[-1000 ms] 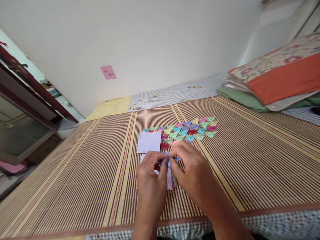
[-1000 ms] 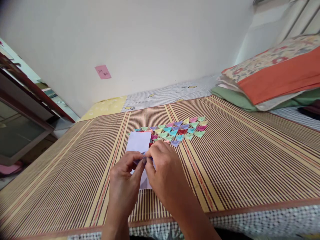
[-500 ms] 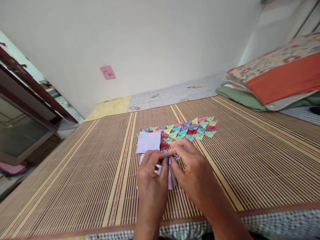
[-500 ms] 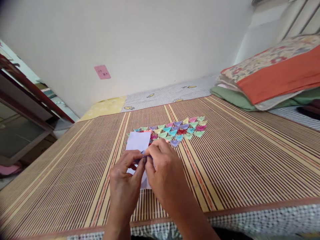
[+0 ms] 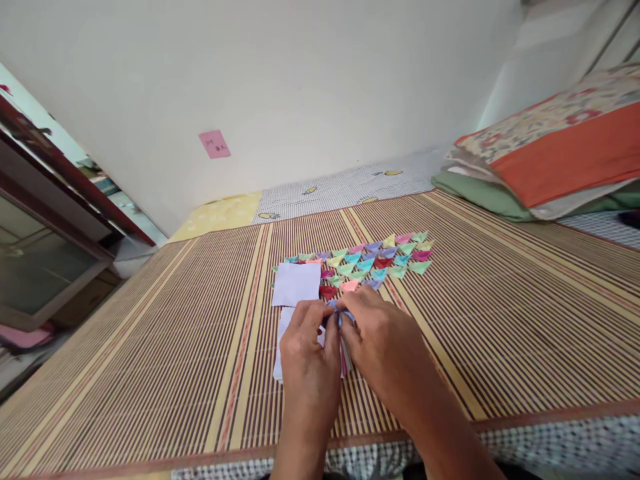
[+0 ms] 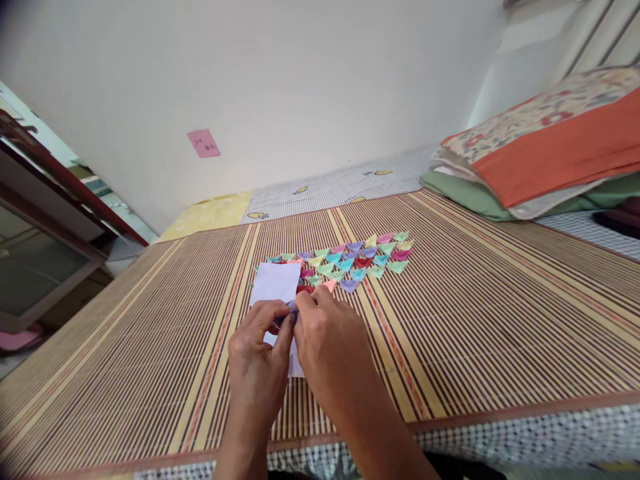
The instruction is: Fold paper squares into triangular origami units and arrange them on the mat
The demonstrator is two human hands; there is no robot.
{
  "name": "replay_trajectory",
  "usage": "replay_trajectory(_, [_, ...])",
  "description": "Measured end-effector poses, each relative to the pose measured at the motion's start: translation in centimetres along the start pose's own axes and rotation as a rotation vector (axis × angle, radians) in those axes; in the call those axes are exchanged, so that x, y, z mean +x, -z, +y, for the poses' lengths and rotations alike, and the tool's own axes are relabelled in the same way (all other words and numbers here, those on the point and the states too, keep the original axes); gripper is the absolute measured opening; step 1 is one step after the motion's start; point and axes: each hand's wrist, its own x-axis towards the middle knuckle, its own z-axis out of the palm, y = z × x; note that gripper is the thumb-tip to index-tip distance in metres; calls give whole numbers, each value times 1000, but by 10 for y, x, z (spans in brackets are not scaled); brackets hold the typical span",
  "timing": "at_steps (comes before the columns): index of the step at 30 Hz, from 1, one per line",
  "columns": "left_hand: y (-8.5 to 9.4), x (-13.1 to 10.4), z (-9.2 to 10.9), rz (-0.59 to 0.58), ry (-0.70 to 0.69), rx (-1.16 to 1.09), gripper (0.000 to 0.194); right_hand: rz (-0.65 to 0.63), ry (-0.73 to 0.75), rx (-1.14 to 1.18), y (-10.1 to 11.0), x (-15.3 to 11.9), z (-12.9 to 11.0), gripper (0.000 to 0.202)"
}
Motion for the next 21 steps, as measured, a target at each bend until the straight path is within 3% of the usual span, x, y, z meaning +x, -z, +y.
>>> replay_trajectory(8, [-3,1,-1,9,11,-24,19,38,-5,89,-8,-2,4,22])
replay_trajectory(15, [1,3,-2,-132,-50,-58,20,-25,-15,59,-1,0,10,22])
replay_trajectory(21, [4,5,-12,-43,-55,-16,17,-12,35,214,13,3,12,22])
